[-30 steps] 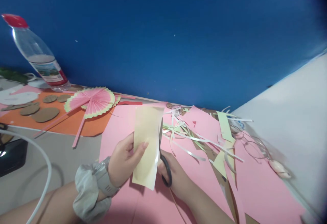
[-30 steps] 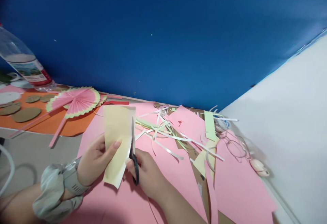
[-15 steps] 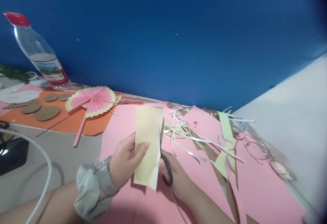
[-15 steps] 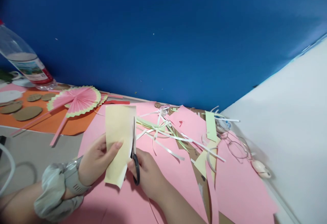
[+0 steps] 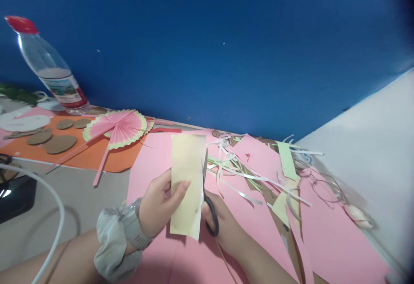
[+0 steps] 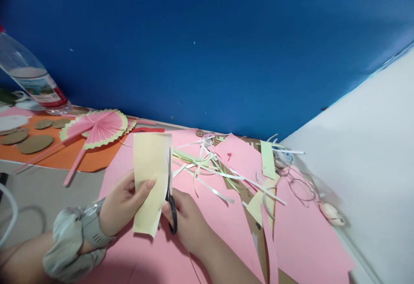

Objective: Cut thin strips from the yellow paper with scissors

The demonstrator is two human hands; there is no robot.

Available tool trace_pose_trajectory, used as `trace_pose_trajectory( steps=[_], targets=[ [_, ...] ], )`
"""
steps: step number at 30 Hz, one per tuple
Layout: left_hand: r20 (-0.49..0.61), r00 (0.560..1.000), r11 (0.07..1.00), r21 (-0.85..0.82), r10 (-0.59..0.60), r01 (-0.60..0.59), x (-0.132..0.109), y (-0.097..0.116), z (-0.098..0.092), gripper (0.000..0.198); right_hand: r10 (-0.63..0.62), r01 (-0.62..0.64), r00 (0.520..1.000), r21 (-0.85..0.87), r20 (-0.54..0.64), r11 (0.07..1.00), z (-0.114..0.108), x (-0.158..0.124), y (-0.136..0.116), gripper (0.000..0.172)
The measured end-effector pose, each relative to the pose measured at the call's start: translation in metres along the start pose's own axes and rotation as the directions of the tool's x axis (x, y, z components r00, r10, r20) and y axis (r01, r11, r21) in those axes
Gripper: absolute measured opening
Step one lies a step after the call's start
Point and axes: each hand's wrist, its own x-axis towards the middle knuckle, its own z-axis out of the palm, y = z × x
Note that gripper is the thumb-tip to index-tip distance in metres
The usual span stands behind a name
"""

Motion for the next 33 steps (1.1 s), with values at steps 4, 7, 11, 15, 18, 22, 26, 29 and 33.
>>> trace_pose_trajectory(
  steps=[4,7,11,15,18,22,26,29,33],
  targets=[
    [0.003,1.0,1.0,0.009,0.009,-0.009,-0.0005,-0.0013,-0.0008,0.014,0.0,0.0,1.0,-0.016,0.003,1.0,-0.0002,-0.0002,0.001,0.042],
    [0.005,1.0,1.0,0.02,0.003,-0.003,-0.0009,-0.0011,-0.0009,0.014,-0.002,0.002,1.0,-0.025,-0.008,1.0,-0.0004,-0.0003,0.0019,0.044],
    [-0.002,1.0,0.999,0.037,-0.005,0.005,0.0,-0.0002,-0.0001,0.016,0.004,-0.004,1.0,-0.046,-0.014,0.999,0.0002,-0.0009,0.0041,0.046],
    [-0.014,1.0,1.0,0.025,-0.013,0.014,0.0004,0.0009,0.0006,0.016,0.02,-0.021,1.0,-0.047,-0.023,0.999,0.0012,-0.0016,0.0072,0.048],
    [-0.003,1.0,1.0,0.001,-0.02,0.02,-0.0005,0.0016,0.0005,0.017,0.024,-0.025,0.999,-0.037,-0.029,0.999,0.0013,-0.0017,0.0081,0.047],
    [0.001,0.999,0.999,-0.009,-0.035,0.035,-0.0014,0.0019,0.0003,0.018,0.021,-0.022,0.999,-0.019,-0.024,1.0,0.0021,-0.0014,0.0068,0.044],
    [-0.001,0.999,0.999,-0.019,-0.046,0.046,-0.001,0.001,0.0007,0.017,0.034,-0.036,0.997,-0.019,-0.074,0.999,0.0043,-0.0019,0.0065,0.043],
    [0.005,0.999,0.998,-0.031,-0.052,0.052,-0.001,0.0006,0.001,0.018,0.03,-0.032,0.995,-0.018,-0.097,0.999,0.005,-0.0021,0.0075,0.045],
    [0.002,0.999,0.998,-0.028,-0.052,0.052,-0.0009,0.0014,0.0011,0.019,0.036,-0.038,0.996,-0.029,-0.079,0.999,0.0046,-0.002,0.008,0.048]
  ],
)
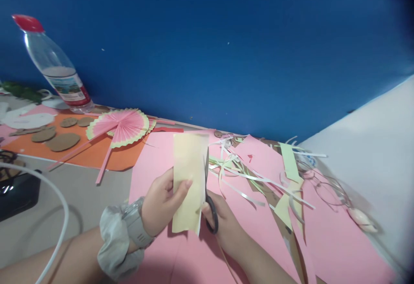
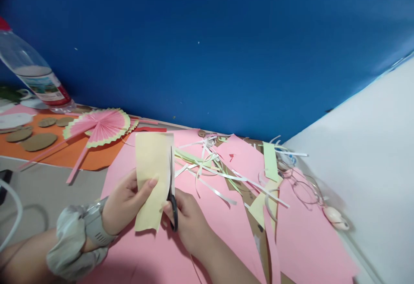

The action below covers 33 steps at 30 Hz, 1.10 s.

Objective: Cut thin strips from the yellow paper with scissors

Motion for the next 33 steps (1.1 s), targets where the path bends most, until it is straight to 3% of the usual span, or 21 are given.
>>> trace_pose_trajectory(
  steps=[33],
  targets=[
    [-0.015,0.999,0.996,0.08,0.033,-0.032,0.0009,-0.0007,-0.0001,0.021,0.032,-0.032,0.999,-0.005,-0.011,0.999,-0.0013,0.0011,0.0034,0.048]
  ],
)
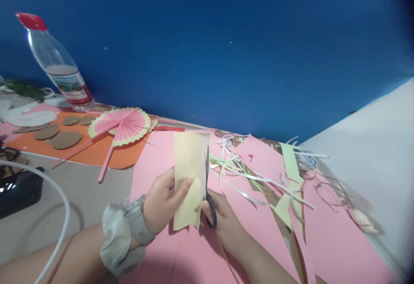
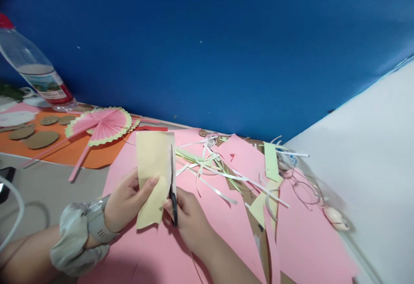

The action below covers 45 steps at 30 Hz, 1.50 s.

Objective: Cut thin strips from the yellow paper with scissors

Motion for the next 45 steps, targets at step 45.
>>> trace_pose_trajectory(
  steps=[45],
  targets=[
    [0.031,0.999,1.0,-0.002,0.016,-0.016,0.0014,0.0018,0.0017,0.017,-0.026,0.024,1.0,0.131,0.011,0.991,0.0017,-0.0001,0.0014,0.046]
  ],
)
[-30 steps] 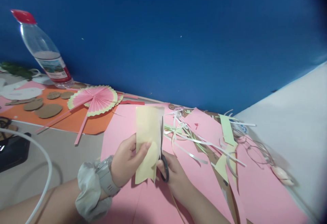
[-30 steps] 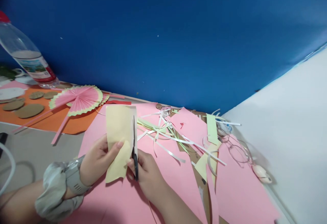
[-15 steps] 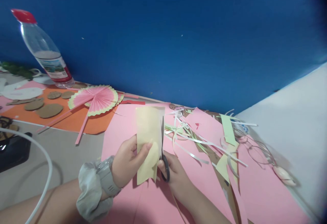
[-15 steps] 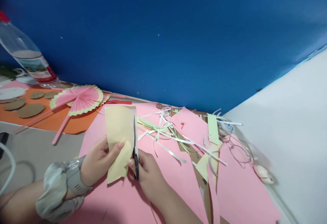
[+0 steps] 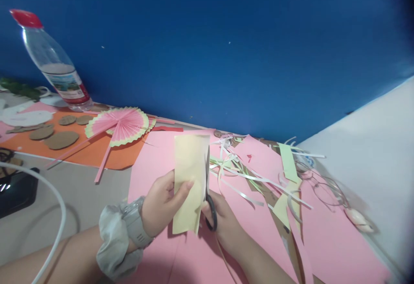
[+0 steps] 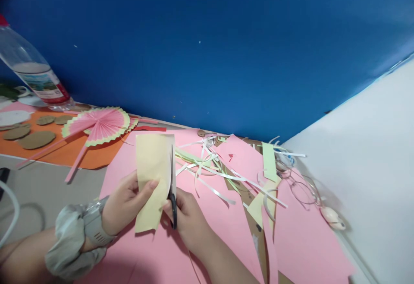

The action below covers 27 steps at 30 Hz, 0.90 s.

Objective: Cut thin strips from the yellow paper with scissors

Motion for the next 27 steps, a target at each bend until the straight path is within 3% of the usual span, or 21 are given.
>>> trace_pose_trajectory(
  steps=[5,20,27],
  targets=[
    [0.03,1.0,1.0,-0.014,0.001,-0.001,0.0,0.0026,-0.0002,0.014,-0.02,0.019,0.999,0.022,0.041,1.0,-0.0013,0.0017,-0.0043,0.047],
    [0.049,0.997,0.994,-0.087,-0.058,0.062,-0.0018,0.0073,0.0013,0.021,-0.019,0.019,1.0,0.005,0.005,1.0,-0.002,0.0019,-0.0056,0.043],
    [0.036,0.996,0.992,-0.093,-0.085,0.088,-0.0027,0.0077,0.0021,0.022,0.016,-0.016,1.0,0.072,0.005,0.997,0.0002,0.0024,-0.0077,0.055]
  ],
)
